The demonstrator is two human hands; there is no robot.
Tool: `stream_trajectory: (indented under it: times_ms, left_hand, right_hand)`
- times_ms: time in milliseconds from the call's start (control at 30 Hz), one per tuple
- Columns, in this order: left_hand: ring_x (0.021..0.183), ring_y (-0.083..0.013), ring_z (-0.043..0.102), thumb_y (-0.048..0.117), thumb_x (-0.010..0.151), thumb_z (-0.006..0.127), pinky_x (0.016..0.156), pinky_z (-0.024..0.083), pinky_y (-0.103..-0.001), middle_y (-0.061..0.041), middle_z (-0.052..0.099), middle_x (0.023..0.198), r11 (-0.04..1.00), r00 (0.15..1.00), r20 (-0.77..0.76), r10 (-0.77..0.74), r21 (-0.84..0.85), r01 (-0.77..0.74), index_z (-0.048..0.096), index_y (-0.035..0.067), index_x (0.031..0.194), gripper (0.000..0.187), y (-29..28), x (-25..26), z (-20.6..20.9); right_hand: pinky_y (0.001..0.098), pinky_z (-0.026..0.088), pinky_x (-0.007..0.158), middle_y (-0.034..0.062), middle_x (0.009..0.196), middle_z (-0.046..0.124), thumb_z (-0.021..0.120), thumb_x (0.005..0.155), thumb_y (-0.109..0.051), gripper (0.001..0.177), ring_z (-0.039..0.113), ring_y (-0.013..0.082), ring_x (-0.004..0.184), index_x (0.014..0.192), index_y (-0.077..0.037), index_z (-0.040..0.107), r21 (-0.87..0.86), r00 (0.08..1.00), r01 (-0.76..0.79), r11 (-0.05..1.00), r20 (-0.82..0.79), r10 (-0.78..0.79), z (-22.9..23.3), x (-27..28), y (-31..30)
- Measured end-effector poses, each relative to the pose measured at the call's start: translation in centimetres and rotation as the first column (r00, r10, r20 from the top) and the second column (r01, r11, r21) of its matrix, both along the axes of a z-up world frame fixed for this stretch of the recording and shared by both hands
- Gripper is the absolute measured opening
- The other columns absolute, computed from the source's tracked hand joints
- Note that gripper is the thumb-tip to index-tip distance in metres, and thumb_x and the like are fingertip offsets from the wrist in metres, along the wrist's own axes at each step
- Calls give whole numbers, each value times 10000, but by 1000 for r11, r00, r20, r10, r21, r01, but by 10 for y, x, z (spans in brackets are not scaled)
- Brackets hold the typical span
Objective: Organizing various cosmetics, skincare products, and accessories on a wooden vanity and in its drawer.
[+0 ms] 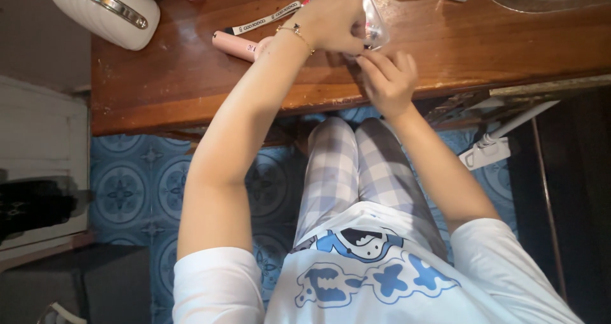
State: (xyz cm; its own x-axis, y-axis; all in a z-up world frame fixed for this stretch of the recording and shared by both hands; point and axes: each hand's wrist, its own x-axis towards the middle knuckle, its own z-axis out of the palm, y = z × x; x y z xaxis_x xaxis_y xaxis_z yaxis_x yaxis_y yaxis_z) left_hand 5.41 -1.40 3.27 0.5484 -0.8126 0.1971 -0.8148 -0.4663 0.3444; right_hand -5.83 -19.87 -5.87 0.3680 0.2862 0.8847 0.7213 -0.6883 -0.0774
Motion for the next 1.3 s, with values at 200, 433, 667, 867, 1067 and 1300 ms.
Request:
stream_trajectory:
  times_ms: [200,433,667,867,1067,1300]
  left_hand:
    - [607,-285,686,215,630,801,615,552,-369,-136,700,653,1000,1000,-3,30,10,-30,785,66,711,171,-7,2,1]
    - [610,-305,693,230,639,807,613,557,-380,-145,693,648,999,1000,-9,18,-44,-18,772,63,695,179,-6,-2,-3]
    - [869,-370,705,129,720,730,814,560,-421,-215,723,911,983,980,81,183,-28,-182,763,0,902,226,-11,-53,-51]
    - [1467,-389,382,107,867,589,1209,290,-583,-258,447,1516,915,873,276,402,-96,-391,450,-73,1448,625,-26,-95,-110]
    - [1574,-344,279,97,911,540,1303,263,-546,-176,347,1639,859,877,121,465,-300,-414,383,-12,1538,656,-30,-101,-109]
    - [1591,-321,269,104,905,616,1311,230,-578,-118,332,1658,809,810,171,561,-318,-494,371,76,1557,698,-26,-101,-106]
  right_hand:
    - [418,450,770,62,1163,714,753,821,-5,289,595,280,887,1107,-43,734,-5,992,101,995,-81,-101,-4,4,7]
    - [428,441,795,103,1227,722,722,819,3,324,556,292,879,1142,-13,736,45,997,11,999,-82,-8,-17,3,-1]
    - [534,408,1226,240,1508,532,534,884,33,502,523,434,1414,1384,-4,572,331,958,42,943,-281,56,-22,7,-2]
    - [563,297,1263,316,1597,415,560,911,14,601,343,493,1519,1502,91,483,77,921,92,993,-386,-55,-18,8,6]
    - [526,380,1237,263,1541,497,613,938,48,529,414,478,1487,1459,80,520,62,927,57,996,-374,-30,-22,19,2]
    - [518,378,1251,248,1534,541,518,835,102,606,446,457,1497,1437,44,568,122,880,-70,990,-460,119,-11,26,-15]
